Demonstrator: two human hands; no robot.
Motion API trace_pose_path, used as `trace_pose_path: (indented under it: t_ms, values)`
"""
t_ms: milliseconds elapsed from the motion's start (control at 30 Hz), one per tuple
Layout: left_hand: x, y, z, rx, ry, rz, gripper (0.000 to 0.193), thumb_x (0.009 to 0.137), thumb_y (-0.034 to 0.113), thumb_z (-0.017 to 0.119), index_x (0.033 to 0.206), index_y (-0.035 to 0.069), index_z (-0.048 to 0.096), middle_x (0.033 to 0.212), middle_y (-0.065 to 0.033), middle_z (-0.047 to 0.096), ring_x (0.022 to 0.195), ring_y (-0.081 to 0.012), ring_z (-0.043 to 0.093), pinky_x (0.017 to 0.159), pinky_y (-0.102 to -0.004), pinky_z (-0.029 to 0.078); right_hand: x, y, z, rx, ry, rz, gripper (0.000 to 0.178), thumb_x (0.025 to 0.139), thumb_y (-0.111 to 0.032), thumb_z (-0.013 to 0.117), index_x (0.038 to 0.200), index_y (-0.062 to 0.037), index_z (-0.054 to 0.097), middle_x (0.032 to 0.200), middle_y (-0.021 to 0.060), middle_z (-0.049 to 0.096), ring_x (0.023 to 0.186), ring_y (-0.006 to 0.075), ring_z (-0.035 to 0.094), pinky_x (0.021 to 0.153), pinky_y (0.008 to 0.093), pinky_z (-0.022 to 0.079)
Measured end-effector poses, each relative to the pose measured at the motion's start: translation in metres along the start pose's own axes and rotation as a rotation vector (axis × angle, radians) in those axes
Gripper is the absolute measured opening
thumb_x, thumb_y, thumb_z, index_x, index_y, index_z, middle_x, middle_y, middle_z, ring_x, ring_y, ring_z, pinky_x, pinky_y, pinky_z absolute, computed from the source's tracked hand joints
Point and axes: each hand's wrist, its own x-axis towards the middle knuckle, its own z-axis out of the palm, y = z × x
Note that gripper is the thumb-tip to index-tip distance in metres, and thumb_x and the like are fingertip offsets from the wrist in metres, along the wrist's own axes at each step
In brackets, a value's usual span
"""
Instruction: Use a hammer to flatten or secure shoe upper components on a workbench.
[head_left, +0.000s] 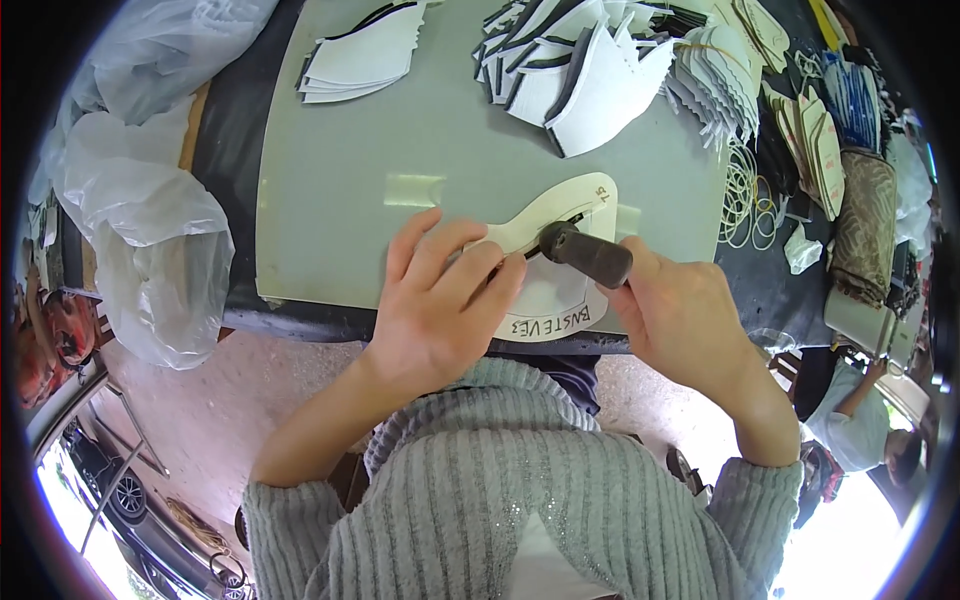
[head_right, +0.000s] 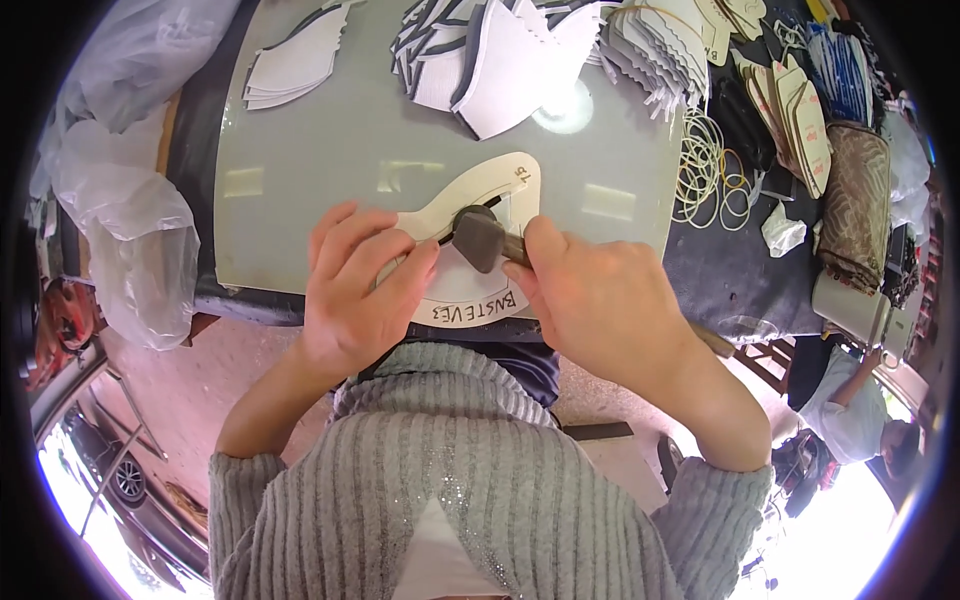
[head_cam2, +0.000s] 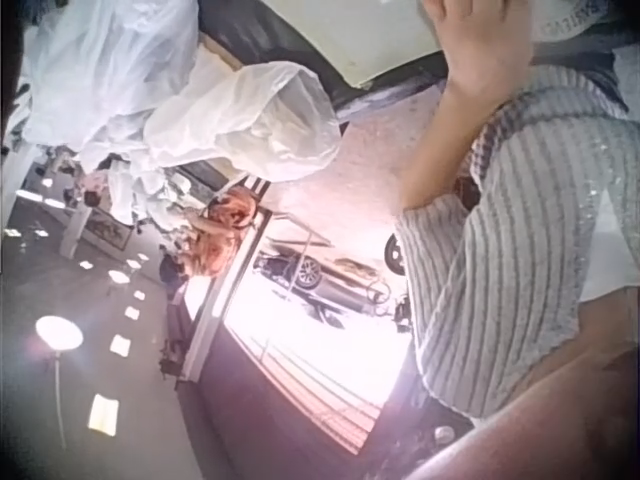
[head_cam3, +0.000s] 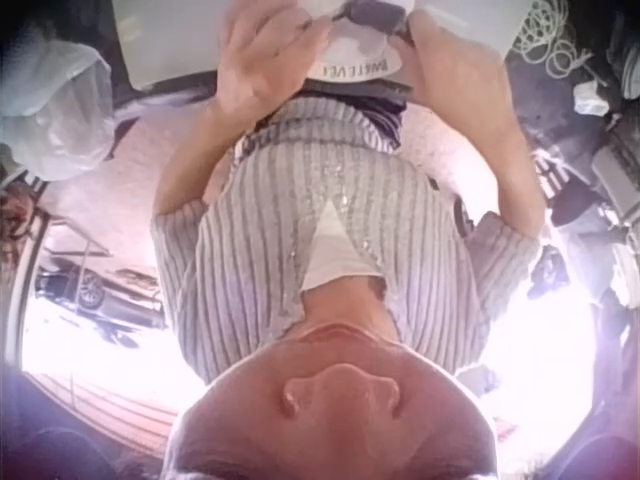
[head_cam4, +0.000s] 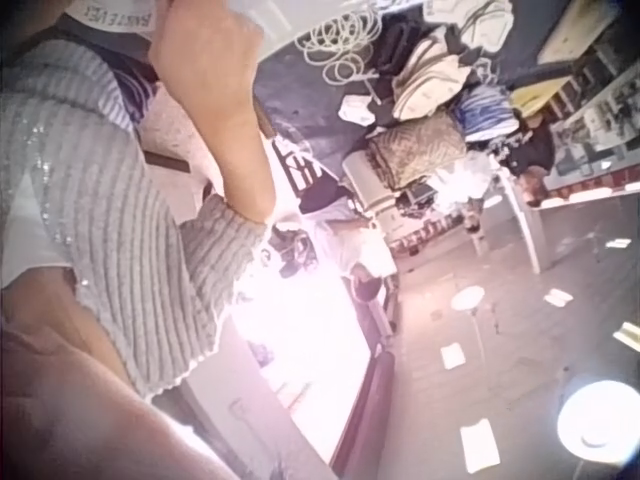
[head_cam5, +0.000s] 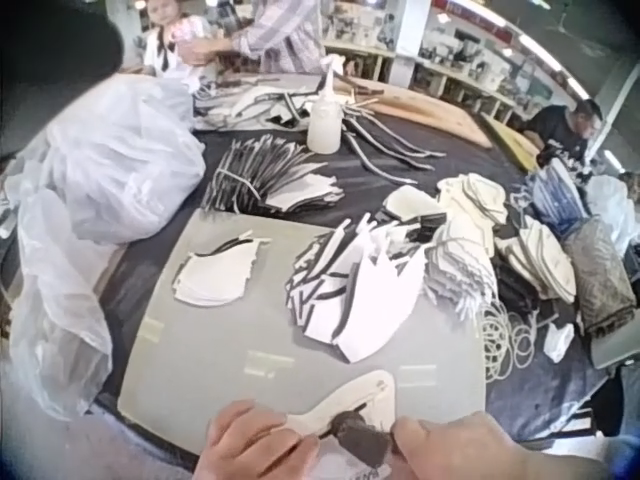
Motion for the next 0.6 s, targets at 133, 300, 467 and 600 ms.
trace_pose_path:
  t_ms: [133, 300, 467, 600]
  values:
    - [-0.004, -0.003, 0.005, 0.121, 0.029, 0.139, 0.023, 0.068, 0.003, 0.077, 0.090, 0.004, 0.072, 0.093, -0.0052, 0.061, 0.094, -0.0255, 0.061, 0.091, -0.0496, 0.047, -0.002, 0.003, -0.002, 0.096, 0.167, -0.069, 0.025, 0.092, -0.024, 0.063, 0.086, -0.0043, 0.049, 0.061, 0.0103, 0.057, 0.052, 0.0308, 0.061, 0.047, 0.0404, 0.046]
    - [-0.006, -0.006, 0.006, 0.135, 0.030, 0.159, 0.021, 0.068, 0.003, 0.077, 0.088, 0.004, 0.072, 0.093, -0.0044, 0.061, 0.093, -0.0250, 0.061, 0.091, -0.0495, 0.047, 0.008, 0.001, -0.007, -0.008, 0.018, -0.111, 0.027, 0.093, -0.026, 0.062, 0.085, -0.0041, 0.049, 0.061, 0.0094, 0.058, 0.051, 0.0300, 0.060, 0.046, 0.0398, 0.044]
    - [-0.009, -0.007, 0.008, 0.071, 0.084, 0.113, 0.029, 0.063, 0.006, 0.080, 0.091, 0.006, 0.071, 0.095, -0.0034, 0.061, 0.091, -0.0249, 0.061, 0.091, -0.0495, 0.047, 0.008, 0.001, -0.003, -0.052, -0.044, -0.138, 0.029, 0.092, -0.027, 0.063, 0.084, -0.0037, 0.048, 0.059, 0.0089, 0.058, 0.050, 0.0300, 0.059, 0.045, 0.0385, 0.043]
    - [-0.016, -0.010, -0.002, 0.062, 0.055, 0.122, 0.034, 0.062, 0.008, 0.082, 0.094, 0.006, 0.071, 0.096, -0.0035, 0.061, 0.092, -0.0257, 0.061, 0.090, -0.0496, 0.047, 0.013, 0.004, -0.007, -0.071, -0.122, -0.137, 0.031, 0.092, -0.029, 0.063, 0.082, -0.0039, 0.048, 0.059, 0.0092, 0.058, 0.051, 0.0301, 0.060, 0.045, 0.0396, 0.043]
